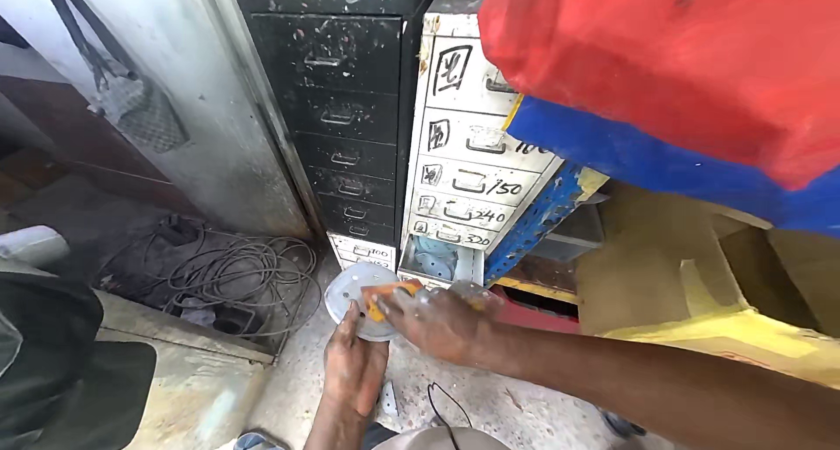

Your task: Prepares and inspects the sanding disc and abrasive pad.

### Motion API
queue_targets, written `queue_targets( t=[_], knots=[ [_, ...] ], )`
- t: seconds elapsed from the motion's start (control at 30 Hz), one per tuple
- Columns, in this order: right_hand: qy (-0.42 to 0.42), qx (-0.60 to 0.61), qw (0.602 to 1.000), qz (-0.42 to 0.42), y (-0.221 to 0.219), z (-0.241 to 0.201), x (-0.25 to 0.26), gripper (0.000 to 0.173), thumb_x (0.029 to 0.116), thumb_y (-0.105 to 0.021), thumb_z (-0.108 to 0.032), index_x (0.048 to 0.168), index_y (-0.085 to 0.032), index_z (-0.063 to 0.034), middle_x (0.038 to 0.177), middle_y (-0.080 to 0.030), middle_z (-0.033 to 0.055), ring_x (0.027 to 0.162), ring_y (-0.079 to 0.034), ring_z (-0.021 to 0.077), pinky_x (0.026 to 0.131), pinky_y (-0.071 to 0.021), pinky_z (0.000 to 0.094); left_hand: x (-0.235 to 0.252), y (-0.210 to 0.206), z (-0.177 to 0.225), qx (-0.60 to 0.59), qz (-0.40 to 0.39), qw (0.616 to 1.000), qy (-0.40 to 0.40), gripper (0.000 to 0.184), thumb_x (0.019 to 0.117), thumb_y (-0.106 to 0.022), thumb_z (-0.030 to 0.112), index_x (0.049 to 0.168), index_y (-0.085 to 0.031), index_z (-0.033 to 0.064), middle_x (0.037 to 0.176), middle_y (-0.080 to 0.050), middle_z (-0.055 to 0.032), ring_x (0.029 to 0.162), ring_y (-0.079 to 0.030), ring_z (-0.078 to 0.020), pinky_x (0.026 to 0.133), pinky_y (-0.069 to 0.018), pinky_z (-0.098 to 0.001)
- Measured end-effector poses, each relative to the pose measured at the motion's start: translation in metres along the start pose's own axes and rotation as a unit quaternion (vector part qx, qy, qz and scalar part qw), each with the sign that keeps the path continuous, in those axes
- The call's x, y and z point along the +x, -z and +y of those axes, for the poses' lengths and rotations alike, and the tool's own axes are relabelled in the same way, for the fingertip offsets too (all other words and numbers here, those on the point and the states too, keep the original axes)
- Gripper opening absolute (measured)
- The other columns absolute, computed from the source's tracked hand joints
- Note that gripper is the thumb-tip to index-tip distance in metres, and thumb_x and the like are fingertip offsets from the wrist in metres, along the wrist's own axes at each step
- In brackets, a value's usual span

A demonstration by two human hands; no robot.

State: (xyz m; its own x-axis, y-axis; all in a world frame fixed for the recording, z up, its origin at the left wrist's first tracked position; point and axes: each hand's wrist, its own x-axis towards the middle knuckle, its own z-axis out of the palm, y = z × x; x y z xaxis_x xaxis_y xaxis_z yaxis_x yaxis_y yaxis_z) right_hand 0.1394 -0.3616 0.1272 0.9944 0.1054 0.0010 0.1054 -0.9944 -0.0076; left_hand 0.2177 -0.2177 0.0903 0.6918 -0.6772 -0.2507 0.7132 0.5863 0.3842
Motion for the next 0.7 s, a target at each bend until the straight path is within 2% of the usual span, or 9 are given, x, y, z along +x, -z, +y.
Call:
queue_targets(
  t=[0.17,0.3,0.33,0.4,0.43,0.5,0.57,0.63,0.7],
  knots=[
    [0.02,0.015,0.999,0.033,-0.013,-0.018,-0.01,0.038,0.1036,-0.049,-0.011,0.14,-0.058,-0.007,0.103,-0.066,0.016,0.068,-0.067,0.0301,0.055,-0.0587,0.0439,0.009,0.0,0.002,0.018,0.043,0.999,0.005,0.041,0.1122,-0.029,0.032,0.126,-0.056,0.004,0.11,-0.069,-0.0178,0.102,-0.07,-0.0272,0.09,-0.0592,-0.0456],
    [0.003,0.007,1.0,-0.003,-0.005,0.002,0.004,0.04,0.1048,-0.05,-0.013,0.144,-0.056,-0.0076,0.109,-0.066,0.0163,0.072,-0.068,0.0298,0.058,-0.0587,0.0434,0.01,0.003,-0.003,0.015,-0.006,1.0,0.0,0.04,0.1119,-0.029,0.025,0.134,-0.052,0.0007,0.124,-0.064,-0.0219,0.116,-0.064,-0.0311,0.103,-0.0519,-0.05],
    [0.003,0.013,1.0,-0.013,-0.002,0.001,0.004,0.04,0.1049,-0.05,-0.013,0.144,-0.055,-0.0067,0.11,-0.066,0.017,0.073,-0.068,0.0307,0.059,-0.0587,0.0443,0.011,0.003,-0.002,0.011,-0.007,1.0,0.003,0.04,0.1119,-0.029,0.025,0.134,-0.052,0.0011,0.124,-0.064,-0.0221,0.115,-0.065,-0.0313,0.102,-0.0526,-0.0503],
    [0.017,0.034,0.999,-0.025,-0.003,-0.011,-0.003,0.038,0.1052,-0.047,-0.01,0.141,-0.056,-0.0043,0.11,-0.065,0.0195,0.076,-0.068,0.0341,0.061,-0.059,0.0474,0.015,0.004,0.004,0.031,0.013,0.999,0.01,0.042,0.1122,-0.028,0.031,0.129,-0.055,0.0035,0.114,-0.068,-0.0187,0.105,-0.069,-0.0279,0.093,-0.058,-0.0468],
    [0.026,0.032,0.999,-0.018,-0.007,-0.016,-0.007,0.037,0.1046,-0.046,-0.009,0.14,-0.056,-0.0041,0.107,-0.065,0.0187,0.073,-0.068,0.0334,0.058,-0.0587,0.0467,0.015,0.005,0.004,0.046,0.024,0.999,0.012,0.044,0.1124,-0.028,0.034,0.127,-0.056,0.0043,0.11,-0.07,-0.0175,0.101,-0.071,-0.0264,0.09,-0.0596,-0.045],
    [0.0,0.044,0.998,-0.043,-0.005,-0.009,-0.003,0.039,0.105,-0.047,-0.008,0.143,-0.054,-0.0033,0.111,-0.065,0.0213,0.076,-0.069,0.0362,0.062,-0.0592,0.0498,0.014,0.007,-0.002,0.051,0.009,0.999,0.011,0.043,0.1127,-0.027,0.03,0.132,-0.053,0.0028,0.118,-0.067,-0.0189,0.109,-0.067,-0.0277,0.096,-0.0563,-0.0464],
    [-0.024,0.022,0.998,-0.046,-0.003,0.003,0.006,0.042,0.1042,-0.049,-0.01,0.146,-0.053,-0.0059,0.113,-0.065,0.0187,0.077,-0.069,0.0334,0.062,-0.0594,0.0474,0.01,0.008,-0.008,0.03,-0.018,0.999,0.01,0.041,0.1122,-0.027,0.025,0.137,-0.049,0.0005,0.127,-0.063,-0.0225,0.118,-0.063,-0.0313,0.104,-0.0513,-0.0497],
    [-0.011,0.025,0.999,-0.028,-0.001,-0.004,0.0,0.038,0.1042,-0.049,-0.009,0.141,-0.056,-0.0044,0.111,-0.066,0.019,0.077,-0.069,0.0338,0.062,-0.0594,0.0472,0.012,0.007,-0.004,0.03,-0.005,0.999,0.014,0.041,0.1123,-0.028,0.027,0.132,-0.053,0.0014,0.119,-0.066,-0.0209,0.111,-0.066,-0.0296,0.099,-0.0548,-0.0481],
    [0.014,0.039,0.999,-0.031,-0.003,-0.018,-0.011,0.038,0.1039,-0.047,-0.007,0.14,-0.056,-0.0029,0.107,-0.065,0.0198,0.075,-0.068,0.0343,0.062,-0.0594,0.0472,0.013,0.007,0.0,0.057,0.028,0.998,0.02,0.042,0.1124,-0.028,0.033,0.124,-0.057,0.004,0.105,-0.07,-0.0169,0.097,-0.071,-0.0253,0.087,-0.0603,-0.0437]
  ],
)
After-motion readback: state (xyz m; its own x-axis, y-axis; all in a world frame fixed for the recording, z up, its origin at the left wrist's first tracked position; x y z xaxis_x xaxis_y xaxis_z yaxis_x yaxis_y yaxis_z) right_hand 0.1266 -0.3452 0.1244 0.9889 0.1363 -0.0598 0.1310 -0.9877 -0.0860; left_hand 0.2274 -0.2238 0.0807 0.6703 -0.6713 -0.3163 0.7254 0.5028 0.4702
